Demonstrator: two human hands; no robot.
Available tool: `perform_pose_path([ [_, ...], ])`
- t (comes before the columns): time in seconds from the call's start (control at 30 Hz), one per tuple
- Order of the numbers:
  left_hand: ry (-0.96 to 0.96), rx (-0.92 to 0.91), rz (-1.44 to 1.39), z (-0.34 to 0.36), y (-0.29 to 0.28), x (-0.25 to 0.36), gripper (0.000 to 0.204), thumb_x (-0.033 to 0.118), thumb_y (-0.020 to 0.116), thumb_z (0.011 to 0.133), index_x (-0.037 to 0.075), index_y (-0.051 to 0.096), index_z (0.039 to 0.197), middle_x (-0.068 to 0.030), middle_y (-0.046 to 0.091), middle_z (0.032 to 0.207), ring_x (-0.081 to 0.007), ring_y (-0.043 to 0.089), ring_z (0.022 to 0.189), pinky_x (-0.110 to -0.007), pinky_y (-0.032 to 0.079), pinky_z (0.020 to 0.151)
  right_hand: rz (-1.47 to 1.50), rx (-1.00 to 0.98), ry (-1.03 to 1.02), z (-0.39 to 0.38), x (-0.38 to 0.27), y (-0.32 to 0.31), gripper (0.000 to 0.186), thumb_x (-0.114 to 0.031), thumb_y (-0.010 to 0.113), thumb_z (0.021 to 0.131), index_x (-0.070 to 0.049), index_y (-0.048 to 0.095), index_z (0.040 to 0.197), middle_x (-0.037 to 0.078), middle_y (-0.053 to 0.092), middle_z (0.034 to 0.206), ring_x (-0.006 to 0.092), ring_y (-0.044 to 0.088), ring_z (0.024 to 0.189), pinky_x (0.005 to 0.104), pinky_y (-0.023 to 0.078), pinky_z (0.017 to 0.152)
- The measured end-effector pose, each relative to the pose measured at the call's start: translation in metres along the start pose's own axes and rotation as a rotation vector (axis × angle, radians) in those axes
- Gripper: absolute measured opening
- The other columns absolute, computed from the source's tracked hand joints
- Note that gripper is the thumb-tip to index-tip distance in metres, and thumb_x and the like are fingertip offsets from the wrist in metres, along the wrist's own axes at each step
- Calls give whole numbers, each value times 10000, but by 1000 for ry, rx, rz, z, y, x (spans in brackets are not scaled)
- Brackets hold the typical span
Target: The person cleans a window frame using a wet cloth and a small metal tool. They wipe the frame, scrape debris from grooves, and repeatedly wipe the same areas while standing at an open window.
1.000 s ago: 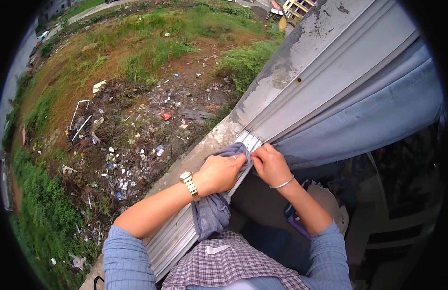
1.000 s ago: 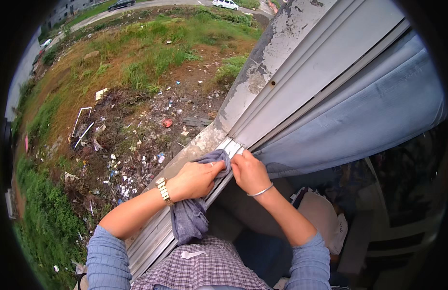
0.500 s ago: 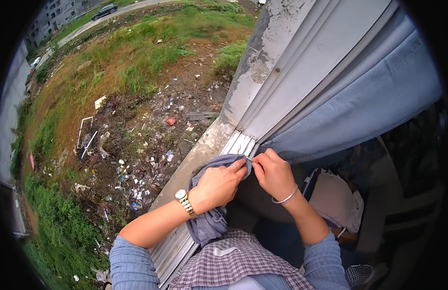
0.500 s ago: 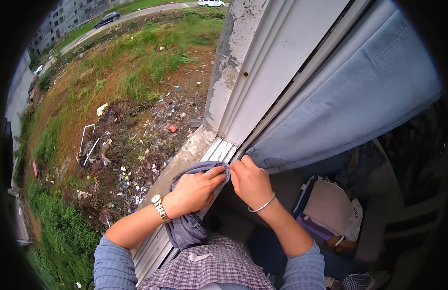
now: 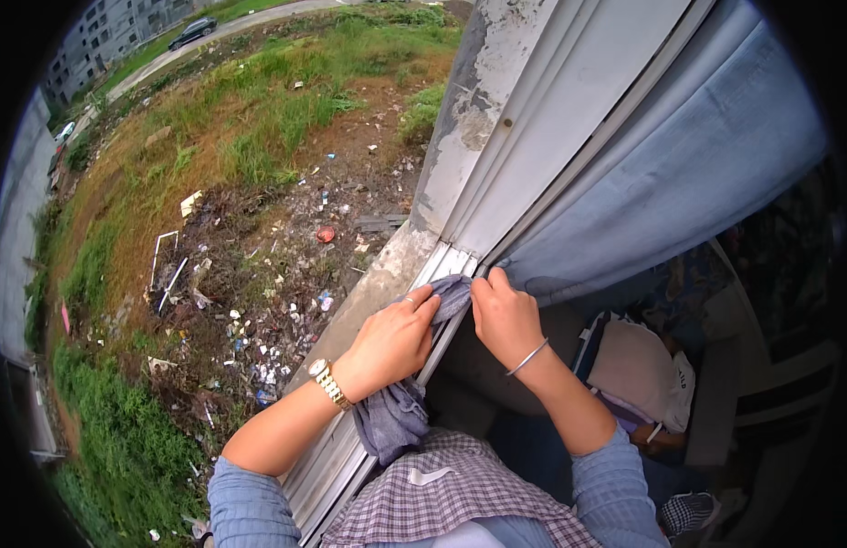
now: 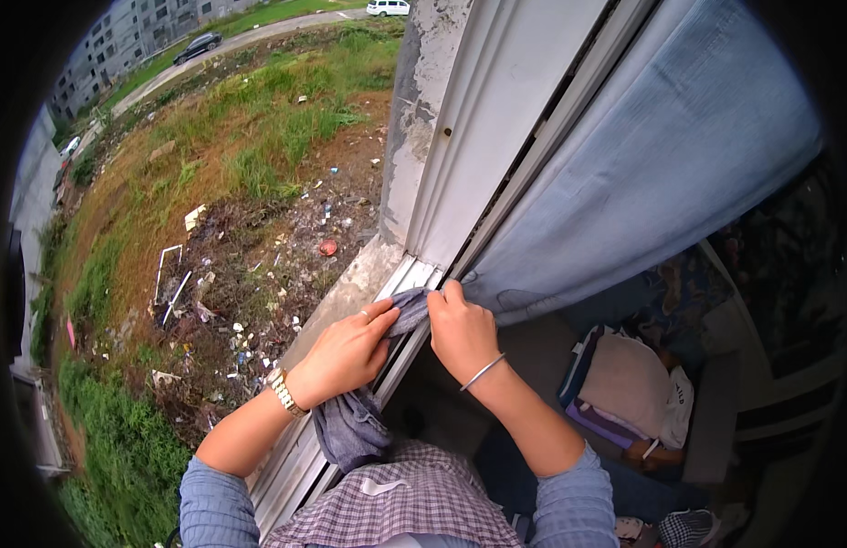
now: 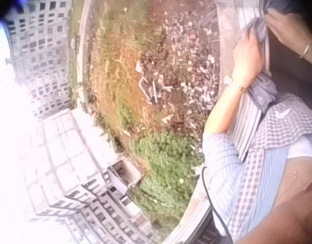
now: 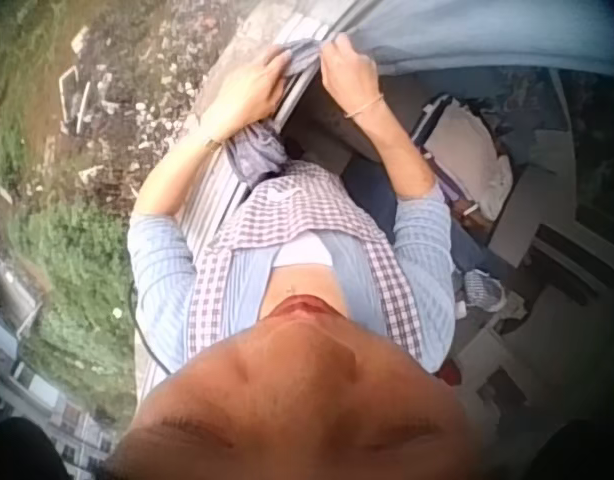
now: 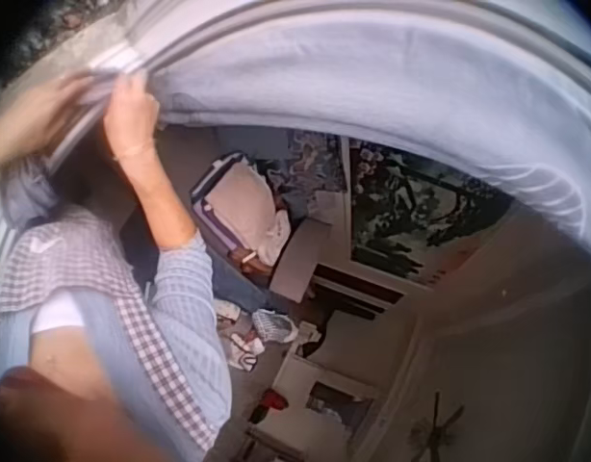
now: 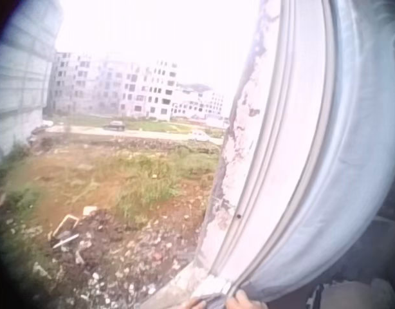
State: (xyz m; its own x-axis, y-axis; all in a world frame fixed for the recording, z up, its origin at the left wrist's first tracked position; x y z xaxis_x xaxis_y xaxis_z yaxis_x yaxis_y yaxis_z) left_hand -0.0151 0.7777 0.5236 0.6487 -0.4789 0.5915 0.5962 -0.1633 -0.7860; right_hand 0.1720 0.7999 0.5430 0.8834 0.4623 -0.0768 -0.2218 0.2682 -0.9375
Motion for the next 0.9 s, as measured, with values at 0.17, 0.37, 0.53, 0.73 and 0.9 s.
perform_pose_path([
  [0.17,43,4,-14,55,27,-7,321,35,566,832,-55,631,1134,-200,651,1160,-375,640,1019,-454,531,886,-170,-6,71,26,12,21,66,-50,631,818,-29,576,846,158,576,908,362,669,631,451,557,571],
  [0.37,114,-125,80,26,5,-1,290,31,577,806,-18,664,1078,-171,665,1081,-358,640,984,-446,538,860,26,-54,-11,6,-14,1,77,-33,630,802,-30,558,830,169,562,887,375,658,624,469,548,563],
  [0.53,152,-231,122,-21,-17,3,353,14,593,790,-11,640,1138,-160,654,1177,-350,630,1020,-426,526,902,-8,-99,-68,-27,-63,-1,108,-7,615,763,-34,529,823,154,539,841,312,661,579,427,545,517],
  [0.73,174,130,61,56,38,-15,271,11,545,813,-34,650,1059,-196,668,1107,-381,648,979,-461,528,867,-274,41,51,31,4,27,78,-84,625,836,-18,592,861,145,593,881,300,697,614,378,575,540],
  [0.9,181,-65,40,27,13,-14,348,5,553,798,12,671,1125,-154,676,1181,-366,651,1002,-445,534,884,-109,-21,-23,1,-15,12,60,-61,619,828,-37,567,847,171,581,893,330,686,620,420,569,552],
])
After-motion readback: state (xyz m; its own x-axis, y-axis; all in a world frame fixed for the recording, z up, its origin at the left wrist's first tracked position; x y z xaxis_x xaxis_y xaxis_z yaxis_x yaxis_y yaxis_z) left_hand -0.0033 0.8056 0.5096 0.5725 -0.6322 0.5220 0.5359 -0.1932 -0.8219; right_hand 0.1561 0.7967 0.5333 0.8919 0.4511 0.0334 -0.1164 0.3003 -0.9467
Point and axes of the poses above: each hand's wrist, its own z-axis towards the middle knuckle, its own y-axis out of the palm, x = y × z, the point moved 2 cm from there along z, towards the middle knuckle
